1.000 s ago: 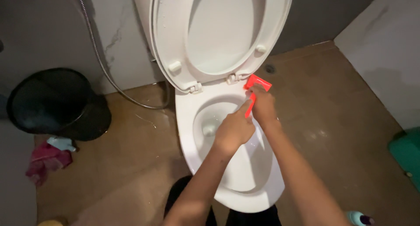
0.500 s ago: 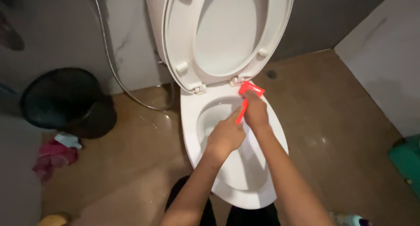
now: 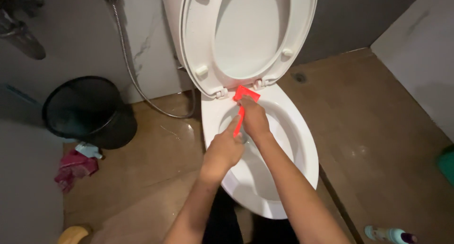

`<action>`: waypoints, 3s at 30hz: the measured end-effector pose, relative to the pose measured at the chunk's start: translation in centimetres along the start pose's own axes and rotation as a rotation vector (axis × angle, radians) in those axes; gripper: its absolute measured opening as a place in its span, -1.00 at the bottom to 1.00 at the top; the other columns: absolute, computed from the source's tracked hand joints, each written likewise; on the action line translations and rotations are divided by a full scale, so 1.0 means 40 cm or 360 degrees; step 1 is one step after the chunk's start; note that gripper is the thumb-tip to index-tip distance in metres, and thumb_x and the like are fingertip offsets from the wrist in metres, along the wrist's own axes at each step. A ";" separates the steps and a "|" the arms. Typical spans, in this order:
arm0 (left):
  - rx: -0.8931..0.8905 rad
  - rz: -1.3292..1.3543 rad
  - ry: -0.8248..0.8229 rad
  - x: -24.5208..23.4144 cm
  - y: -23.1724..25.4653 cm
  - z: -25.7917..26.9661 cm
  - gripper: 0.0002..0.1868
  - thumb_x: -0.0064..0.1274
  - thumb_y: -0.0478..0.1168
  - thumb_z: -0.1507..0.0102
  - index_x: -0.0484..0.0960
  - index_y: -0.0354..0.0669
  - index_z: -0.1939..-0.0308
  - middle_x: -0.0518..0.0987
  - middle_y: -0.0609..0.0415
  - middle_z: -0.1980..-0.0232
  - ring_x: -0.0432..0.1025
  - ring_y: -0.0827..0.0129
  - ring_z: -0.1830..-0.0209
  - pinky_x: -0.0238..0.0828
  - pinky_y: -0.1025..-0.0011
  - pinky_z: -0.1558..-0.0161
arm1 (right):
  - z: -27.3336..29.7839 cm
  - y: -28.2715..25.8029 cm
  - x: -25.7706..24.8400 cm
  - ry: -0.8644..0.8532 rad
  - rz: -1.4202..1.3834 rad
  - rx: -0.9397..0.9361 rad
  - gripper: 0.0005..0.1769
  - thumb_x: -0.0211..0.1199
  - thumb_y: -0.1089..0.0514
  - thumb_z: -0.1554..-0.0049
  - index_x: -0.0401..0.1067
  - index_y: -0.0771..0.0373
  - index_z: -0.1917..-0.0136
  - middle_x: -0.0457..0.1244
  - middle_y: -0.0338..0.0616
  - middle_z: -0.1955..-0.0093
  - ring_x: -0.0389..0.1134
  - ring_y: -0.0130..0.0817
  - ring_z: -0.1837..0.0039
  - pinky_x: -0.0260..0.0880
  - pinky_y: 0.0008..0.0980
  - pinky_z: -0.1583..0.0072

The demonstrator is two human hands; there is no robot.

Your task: Cleaning the inside of a toilet bowl using a brush and cleaning solution.

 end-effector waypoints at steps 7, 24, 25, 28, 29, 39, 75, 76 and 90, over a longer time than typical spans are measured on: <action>-0.0061 0.0007 -0.0055 -0.011 -0.038 0.040 -0.31 -0.20 -0.08 -0.34 0.07 0.52 -0.56 0.55 -0.33 -0.18 0.41 -0.29 -0.21 0.30 -0.06 -0.26 | 0.022 -0.040 0.023 -0.0014 -0.0079 0.0032 -0.63 0.10 0.28 -0.12 0.51 0.26 -0.18 0.36 0.14 -0.23 0.40 0.08 -0.23 0.40 -0.14 -0.25; -0.0045 -0.0102 0.0091 0.026 -0.148 0.127 -0.33 -0.18 -0.01 -0.34 0.11 0.55 -0.55 0.62 -0.43 0.10 0.48 -0.39 -0.01 0.37 -0.11 -0.16 | 0.131 -0.113 0.092 -0.0086 0.0203 -0.0456 -0.59 0.14 0.32 -0.07 0.47 0.32 -0.21 0.29 0.23 -0.34 0.29 0.08 -0.42 0.29 -0.08 -0.39; -0.0044 -0.0107 0.0129 0.010 -0.139 0.132 -0.33 -0.18 -0.01 -0.34 0.11 0.55 -0.55 0.62 -0.43 0.10 0.48 -0.39 -0.01 0.37 -0.11 -0.16 | 0.124 -0.121 0.092 -0.0075 0.0188 -0.0489 -0.59 0.14 0.32 -0.07 0.47 0.32 -0.21 0.29 0.23 -0.34 0.29 0.08 -0.42 0.29 -0.08 -0.39; -0.0110 -0.0008 0.0100 -0.004 -0.136 0.130 -0.33 -0.18 -0.01 -0.35 0.09 0.60 -0.54 0.61 -0.41 -0.01 0.45 -0.33 -0.12 0.37 -0.04 -0.22 | 0.100 -0.129 0.101 -0.0184 0.0283 -0.0444 -0.67 0.14 0.34 -0.05 0.47 0.34 -0.11 0.28 0.24 -0.32 0.28 0.11 -0.40 0.31 -0.07 -0.35; -0.0085 0.0075 0.0115 -0.003 -0.140 0.116 -0.33 -0.17 -0.04 -0.34 0.10 0.57 -0.54 0.57 -0.38 -0.10 0.41 -0.32 -0.18 0.34 -0.04 -0.24 | 0.085 -0.135 0.093 -0.0174 0.0305 -0.0420 -0.68 0.14 0.36 -0.04 0.48 0.33 -0.08 0.28 0.24 -0.33 0.28 0.11 -0.40 0.31 -0.06 -0.32; -0.0146 0.0118 0.0017 -0.013 -0.082 0.143 -0.33 -0.20 -0.08 -0.37 0.08 0.43 -0.58 0.58 -0.42 -0.08 0.38 -0.38 -0.19 0.30 -0.05 -0.26 | 0.093 -0.151 0.054 -0.0171 0.0122 -0.0340 -0.69 0.12 0.38 -0.02 0.45 0.37 -0.06 0.29 0.24 -0.30 0.33 0.16 -0.31 0.37 -0.06 -0.26; 0.0214 0.0656 0.0150 0.002 -0.131 0.198 -0.32 -0.24 -0.19 -0.38 0.00 0.10 -0.60 0.26 -0.06 -0.56 0.20 0.11 -0.55 0.11 0.28 -0.41 | 0.106 -0.234 0.092 -0.0376 0.0339 -0.0470 -0.88 0.15 0.29 -0.10 0.46 0.35 0.10 0.33 0.15 -0.10 0.41 0.07 -0.13 0.44 -0.05 -0.09; 0.0215 0.0664 0.0156 -0.014 -0.110 0.209 -0.32 -0.24 -0.19 -0.38 0.00 0.10 -0.60 0.26 -0.06 -0.56 0.20 0.11 -0.55 0.11 0.28 -0.41 | 0.106 -0.231 0.100 -0.0380 0.0344 -0.0478 -0.88 0.15 0.29 -0.10 0.46 0.35 0.10 0.33 0.15 -0.10 0.41 0.07 -0.13 0.44 -0.05 -0.09; 0.0365 0.0795 0.0333 -0.017 -0.169 0.128 -0.33 -0.29 -0.22 -0.38 0.00 -0.03 -0.60 0.18 -0.08 -0.62 0.09 0.14 -0.62 -0.02 0.28 -0.48 | 0.043 -0.254 0.142 -0.0548 0.0253 -0.0286 -0.86 0.09 0.26 -0.16 0.44 0.35 0.08 0.31 0.08 -0.16 0.39 0.04 -0.17 0.39 -0.08 -0.15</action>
Point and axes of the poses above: each hand's wrist, its own z-axis away from the middle knuckle, its own x-axis out of the palm, y = z × x, the point moved 9 cm from there along -z, towards the middle knuckle
